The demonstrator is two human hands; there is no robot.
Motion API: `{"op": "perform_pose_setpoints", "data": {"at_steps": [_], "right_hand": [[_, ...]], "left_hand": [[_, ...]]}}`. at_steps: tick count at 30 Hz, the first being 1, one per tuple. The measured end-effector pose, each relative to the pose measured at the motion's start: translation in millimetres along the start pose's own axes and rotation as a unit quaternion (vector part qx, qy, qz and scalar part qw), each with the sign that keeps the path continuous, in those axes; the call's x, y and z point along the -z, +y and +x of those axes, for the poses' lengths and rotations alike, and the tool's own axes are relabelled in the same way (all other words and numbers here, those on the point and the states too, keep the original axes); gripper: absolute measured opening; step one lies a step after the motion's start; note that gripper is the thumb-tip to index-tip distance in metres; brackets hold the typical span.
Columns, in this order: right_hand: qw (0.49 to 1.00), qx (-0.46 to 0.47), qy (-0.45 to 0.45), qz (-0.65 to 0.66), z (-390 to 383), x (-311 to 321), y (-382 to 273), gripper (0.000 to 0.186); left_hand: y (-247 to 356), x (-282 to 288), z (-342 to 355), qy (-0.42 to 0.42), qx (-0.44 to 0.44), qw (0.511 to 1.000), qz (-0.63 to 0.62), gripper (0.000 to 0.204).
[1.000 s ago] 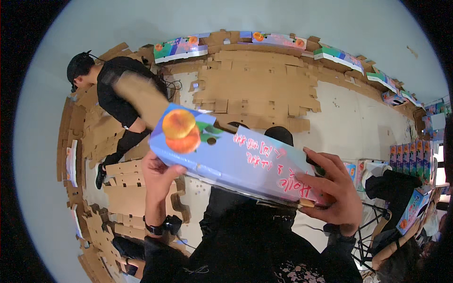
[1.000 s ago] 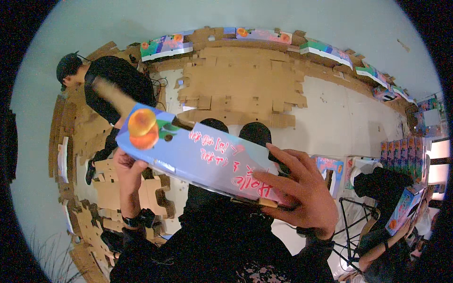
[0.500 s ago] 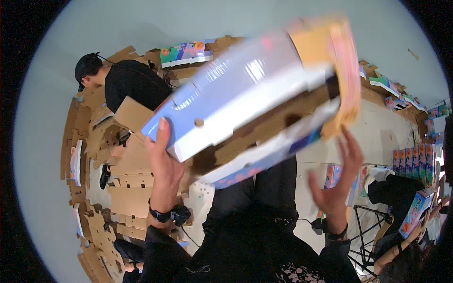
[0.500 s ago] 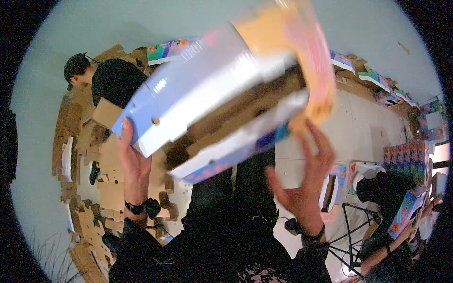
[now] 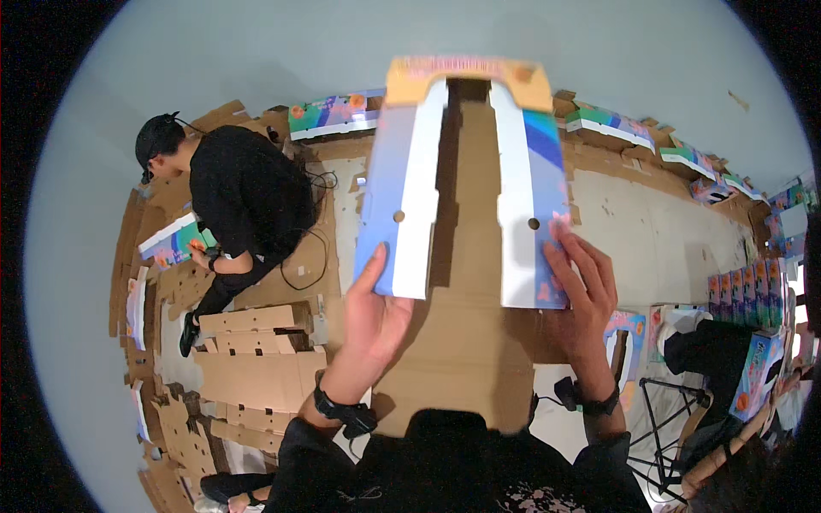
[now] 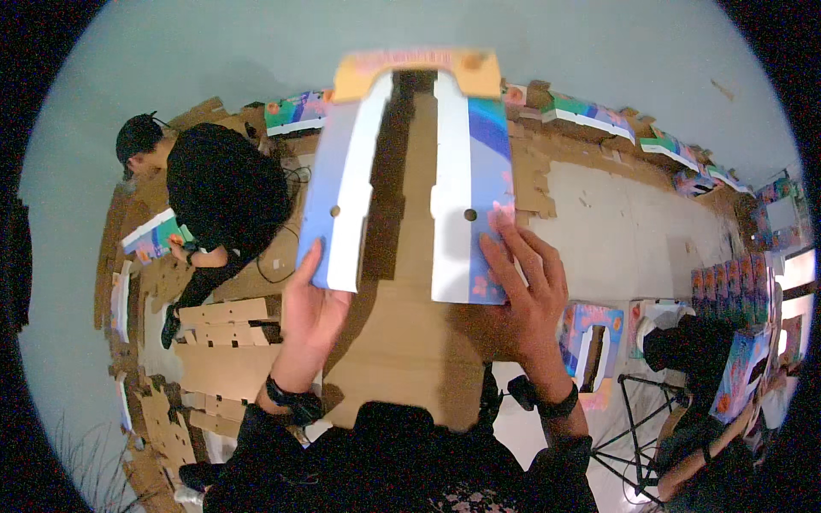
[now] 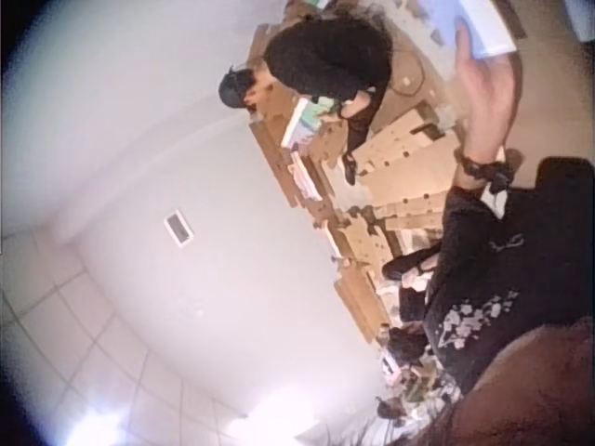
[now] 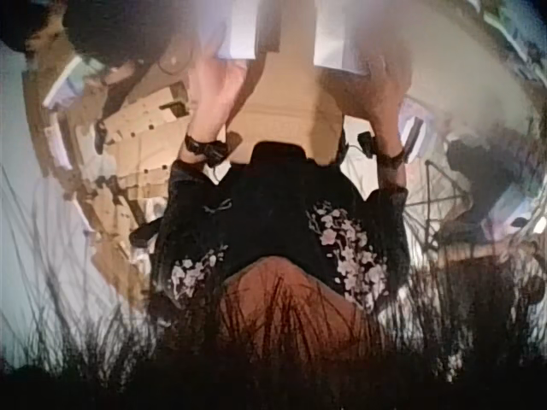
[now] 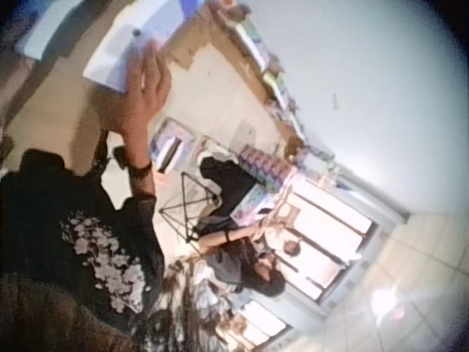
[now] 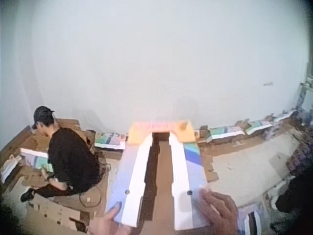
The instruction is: Folding cardboard sheets into fruit packaging boxes.
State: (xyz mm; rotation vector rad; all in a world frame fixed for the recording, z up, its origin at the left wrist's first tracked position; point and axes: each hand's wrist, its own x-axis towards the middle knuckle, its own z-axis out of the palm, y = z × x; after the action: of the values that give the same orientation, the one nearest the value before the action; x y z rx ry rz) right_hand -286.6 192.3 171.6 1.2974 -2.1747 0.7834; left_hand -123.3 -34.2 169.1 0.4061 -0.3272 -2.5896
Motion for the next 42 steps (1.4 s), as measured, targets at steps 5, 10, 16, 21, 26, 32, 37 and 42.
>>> {"op": "perform_pose_setpoints", "data": {"at_steps": [5,10,16,21,26,32,37,42], "right_hand": [[0.998,-0.018,-0.049,0.046,-40.3,-28.0,15.2,0.07],[0.969,-0.192,-0.119,0.095,-94.9,-38.0,8.3,0.077],[0.798,-0.493,-0.267,0.221,-162.5,-24.7,-7.3,0.082],[0.787,-0.529,-0.126,0.293,-184.8,-26.1,-39.4,0.083],[0.807,-0.521,-0.206,0.187,-189.2,-24.8,-56.2,0.082],[0.922,-0.303,-0.177,0.162,-201.2,-22.0,-59.3,0.078],[0.939,-0.207,-0.216,0.17,-206.3,-33.4,-56.2,0.07],[0.899,-0.301,-0.185,0.26,-192.1,-40.4,-36.5,0.046]], "left_hand": [[-24.8,41.7,-4.8,0.094,0.055,0.994,-0.016,0.044],[-38.0,78.8,-18.2,0.062,0.092,0.967,0.228,0.043],[-7.2,106.6,-63.5,0.005,0.186,0.818,0.544,0.037],[13.2,129.5,-99.7,0.059,-0.232,0.426,0.873,0.051],[16.5,151.4,-106.5,0.151,-0.143,0.7,0.684,0.059],[8.7,139.4,-113.2,-0.097,-0.133,0.544,0.823,0.061],[11.5,134.7,-95.2,-0.163,-0.112,0.479,0.855,0.062],[17.0,134.5,-82.3,-0.141,-0.112,0.496,0.849,0.055]]}}
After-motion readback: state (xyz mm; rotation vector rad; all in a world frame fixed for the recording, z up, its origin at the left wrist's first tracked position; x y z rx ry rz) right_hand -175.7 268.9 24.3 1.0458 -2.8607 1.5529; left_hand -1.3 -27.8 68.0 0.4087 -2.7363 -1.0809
